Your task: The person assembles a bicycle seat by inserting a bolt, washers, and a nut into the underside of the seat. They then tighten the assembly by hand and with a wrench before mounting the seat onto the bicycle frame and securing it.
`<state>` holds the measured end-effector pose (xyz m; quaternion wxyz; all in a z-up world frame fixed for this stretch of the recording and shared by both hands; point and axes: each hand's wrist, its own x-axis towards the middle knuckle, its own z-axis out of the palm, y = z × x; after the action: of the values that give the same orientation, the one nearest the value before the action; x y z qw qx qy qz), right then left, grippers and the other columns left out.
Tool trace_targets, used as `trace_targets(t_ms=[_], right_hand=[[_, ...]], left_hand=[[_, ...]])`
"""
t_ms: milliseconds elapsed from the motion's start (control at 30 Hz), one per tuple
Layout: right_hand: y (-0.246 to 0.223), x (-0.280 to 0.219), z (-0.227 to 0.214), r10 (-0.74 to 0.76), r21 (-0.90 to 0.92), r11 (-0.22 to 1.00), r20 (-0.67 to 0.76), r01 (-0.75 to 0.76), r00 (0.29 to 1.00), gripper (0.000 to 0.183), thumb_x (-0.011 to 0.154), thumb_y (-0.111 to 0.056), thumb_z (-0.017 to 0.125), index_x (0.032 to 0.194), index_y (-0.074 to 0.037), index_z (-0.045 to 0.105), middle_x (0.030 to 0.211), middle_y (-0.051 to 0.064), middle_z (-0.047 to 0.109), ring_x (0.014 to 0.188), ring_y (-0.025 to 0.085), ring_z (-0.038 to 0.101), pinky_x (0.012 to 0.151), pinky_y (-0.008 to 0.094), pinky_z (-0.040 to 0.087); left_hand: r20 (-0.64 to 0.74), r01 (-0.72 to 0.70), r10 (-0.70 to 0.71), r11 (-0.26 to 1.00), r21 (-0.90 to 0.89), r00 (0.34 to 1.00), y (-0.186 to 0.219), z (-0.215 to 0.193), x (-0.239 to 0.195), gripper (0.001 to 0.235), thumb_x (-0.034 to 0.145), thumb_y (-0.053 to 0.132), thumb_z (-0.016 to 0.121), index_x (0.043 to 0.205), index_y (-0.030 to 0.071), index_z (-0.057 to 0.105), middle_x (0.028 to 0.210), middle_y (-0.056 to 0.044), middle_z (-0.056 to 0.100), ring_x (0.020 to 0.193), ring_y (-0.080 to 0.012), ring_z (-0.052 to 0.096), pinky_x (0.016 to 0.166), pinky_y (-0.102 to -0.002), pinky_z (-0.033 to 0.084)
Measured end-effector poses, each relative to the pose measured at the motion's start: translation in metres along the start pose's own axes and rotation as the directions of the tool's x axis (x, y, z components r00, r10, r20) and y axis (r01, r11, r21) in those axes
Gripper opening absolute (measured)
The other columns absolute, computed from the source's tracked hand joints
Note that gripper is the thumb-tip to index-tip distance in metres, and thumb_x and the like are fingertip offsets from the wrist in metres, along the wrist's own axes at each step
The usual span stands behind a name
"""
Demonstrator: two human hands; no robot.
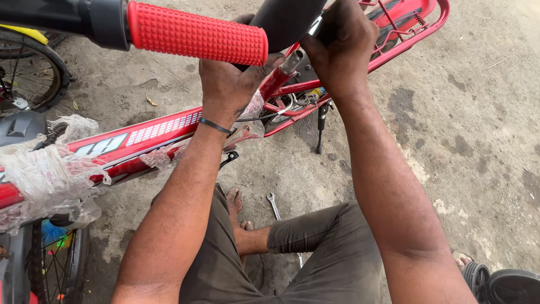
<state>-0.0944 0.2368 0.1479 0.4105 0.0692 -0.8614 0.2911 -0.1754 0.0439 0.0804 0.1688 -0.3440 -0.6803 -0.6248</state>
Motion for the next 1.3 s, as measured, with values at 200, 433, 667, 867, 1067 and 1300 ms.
trace_targets(t_ms=[200,433,667,867,1067,1300], right_hand=[[0.0,-0.013,-0.001,0.008,0.271,0.961,0.143,-0.047,0.99,0.024,0.097,0.005,0.074,0.113,0.002,0.056,0.098,0.008,0.066,0.093,0.011,0.068,0.083,0.029,0.057],[-0.014,-0.035,-0.003,-0.011,0.173,0.985,0.152,-0.016,0.988,0.016,0.108,0.008,0.067,0.122,0.002,0.062,0.112,0.009,0.067,0.102,0.014,0.074,0.09,0.03,0.062],[-0.031,-0.042,-0.002,0.034,0.084,0.996,0.066,-0.039,0.997,0.019,0.104,0.01,0.063,0.121,0.002,0.064,0.114,0.011,0.068,0.103,0.017,0.075,0.088,0.029,0.063],[-0.027,-0.041,0.0,0.041,0.061,0.997,0.037,-0.044,0.998,0.031,0.1,0.007,0.069,0.129,0.0,0.061,0.117,0.012,0.067,0.107,0.021,0.075,0.091,0.031,0.064],[-0.019,-0.053,0.009,0.056,0.097,0.994,-0.017,-0.054,0.998,0.025,0.1,0.006,0.072,0.121,-0.002,0.059,0.112,0.011,0.067,0.109,0.022,0.075,0.092,0.033,0.067],[-0.015,-0.059,0.01,0.121,0.167,0.979,0.01,-0.121,0.993,0.019,0.105,0.003,0.07,0.118,-0.002,0.058,0.111,0.008,0.072,0.11,0.02,0.079,0.094,0.033,0.064]], left_hand=[[0.136,0.163,-0.207,0.947,0.276,0.969,0.003,-0.007,0.0,0.042,0.08,0.038,0.093,0.1,0.007,0.074,0.094,-0.009,0.076,0.088,-0.0234,0.075,0.082,-0.04,0.06],[0.25,0.16,-0.222,0.956,0.244,0.942,-0.012,-0.008,-0.002,0.035,0.077,0.013,0.087,0.106,0.003,0.069,0.098,-0.014,0.076,0.092,-0.0299,0.074,0.087,-0.042,0.057],[0.267,0.148,-0.293,0.878,0.454,0.918,-0.011,0.017,0.008,0.03,0.074,0.016,0.081,0.098,0.001,0.071,0.096,-0.019,0.075,0.093,-0.0367,0.071,0.086,-0.045,0.057],[0.269,0.078,-0.259,0.839,0.538,0.928,0.007,0.009,0.004,0.065,0.073,0.015,0.085,0.129,-0.001,0.057,0.108,-0.02,0.068,0.103,-0.0381,0.067,0.093,-0.053,0.05],[0.223,-0.165,0.021,0.743,0.648,0.975,-0.022,0.016,-0.003,0.081,0.072,0.019,0.091,0.138,0.003,0.048,0.122,-0.018,0.059,0.12,-0.0373,0.059,0.105,-0.054,0.046],[0.26,-0.161,0.018,0.824,0.543,0.966,-0.019,0.012,0.006,0.093,0.066,0.011,0.088,0.146,0.008,0.041,0.125,-0.018,0.058,0.119,-0.0379,0.059,0.097,-0.053,0.049]])
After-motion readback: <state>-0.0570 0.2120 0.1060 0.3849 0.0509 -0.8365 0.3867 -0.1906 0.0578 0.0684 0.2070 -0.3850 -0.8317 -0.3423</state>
